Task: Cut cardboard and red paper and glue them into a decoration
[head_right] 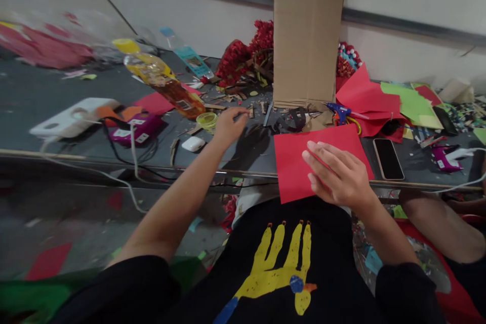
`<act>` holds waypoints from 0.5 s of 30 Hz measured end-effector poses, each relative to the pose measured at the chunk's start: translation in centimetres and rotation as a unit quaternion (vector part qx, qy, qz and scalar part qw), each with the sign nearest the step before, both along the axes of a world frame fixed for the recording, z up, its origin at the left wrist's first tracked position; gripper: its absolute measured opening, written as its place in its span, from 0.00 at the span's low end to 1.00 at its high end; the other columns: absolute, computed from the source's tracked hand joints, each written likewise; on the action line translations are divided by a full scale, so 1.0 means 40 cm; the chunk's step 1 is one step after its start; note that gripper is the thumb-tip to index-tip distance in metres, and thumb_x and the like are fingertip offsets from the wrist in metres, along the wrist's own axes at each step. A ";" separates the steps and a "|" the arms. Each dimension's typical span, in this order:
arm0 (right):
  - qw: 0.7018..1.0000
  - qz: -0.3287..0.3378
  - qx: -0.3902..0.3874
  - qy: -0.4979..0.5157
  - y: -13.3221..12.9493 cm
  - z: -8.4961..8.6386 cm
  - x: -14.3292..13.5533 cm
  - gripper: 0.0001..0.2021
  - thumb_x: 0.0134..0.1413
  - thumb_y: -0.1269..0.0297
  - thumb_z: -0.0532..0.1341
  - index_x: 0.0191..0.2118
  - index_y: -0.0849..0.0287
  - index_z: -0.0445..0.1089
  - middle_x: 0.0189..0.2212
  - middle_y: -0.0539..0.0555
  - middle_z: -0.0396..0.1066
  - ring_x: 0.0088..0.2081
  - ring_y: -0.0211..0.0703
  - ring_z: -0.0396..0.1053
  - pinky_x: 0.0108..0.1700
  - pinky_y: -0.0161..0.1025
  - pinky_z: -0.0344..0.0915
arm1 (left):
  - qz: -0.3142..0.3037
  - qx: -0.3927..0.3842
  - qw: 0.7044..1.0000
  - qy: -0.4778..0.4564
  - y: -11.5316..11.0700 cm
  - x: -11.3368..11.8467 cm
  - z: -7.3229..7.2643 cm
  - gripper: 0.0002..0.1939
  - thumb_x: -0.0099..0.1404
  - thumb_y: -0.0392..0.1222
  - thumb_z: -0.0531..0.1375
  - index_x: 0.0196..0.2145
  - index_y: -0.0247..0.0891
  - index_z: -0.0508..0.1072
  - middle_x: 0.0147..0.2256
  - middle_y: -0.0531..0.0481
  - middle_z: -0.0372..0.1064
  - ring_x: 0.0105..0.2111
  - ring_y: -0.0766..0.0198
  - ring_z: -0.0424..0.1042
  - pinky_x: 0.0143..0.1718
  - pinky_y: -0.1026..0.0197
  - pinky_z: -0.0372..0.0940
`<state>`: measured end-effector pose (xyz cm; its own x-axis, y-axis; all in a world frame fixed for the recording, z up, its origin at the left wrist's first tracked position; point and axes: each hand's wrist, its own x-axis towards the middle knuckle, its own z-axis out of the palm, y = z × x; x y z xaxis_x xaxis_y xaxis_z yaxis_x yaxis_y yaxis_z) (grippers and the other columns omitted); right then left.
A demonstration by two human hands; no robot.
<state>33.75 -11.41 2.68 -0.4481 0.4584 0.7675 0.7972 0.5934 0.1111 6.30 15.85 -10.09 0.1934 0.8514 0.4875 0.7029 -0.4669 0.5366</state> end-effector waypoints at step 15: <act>0.986 0.015 0.057 -0.155 0.002 0.039 -0.006 0.23 0.61 0.69 0.57 0.61 0.46 0.60 0.22 0.43 0.64 0.24 0.33 0.55 0.27 0.34 0.53 | -0.098 -0.017 0.963 0.251 -0.001 0.065 -0.019 0.15 0.64 0.40 0.53 0.44 0.35 0.75 0.47 0.39 0.70 0.49 0.50 0.69 0.50 0.51 0.63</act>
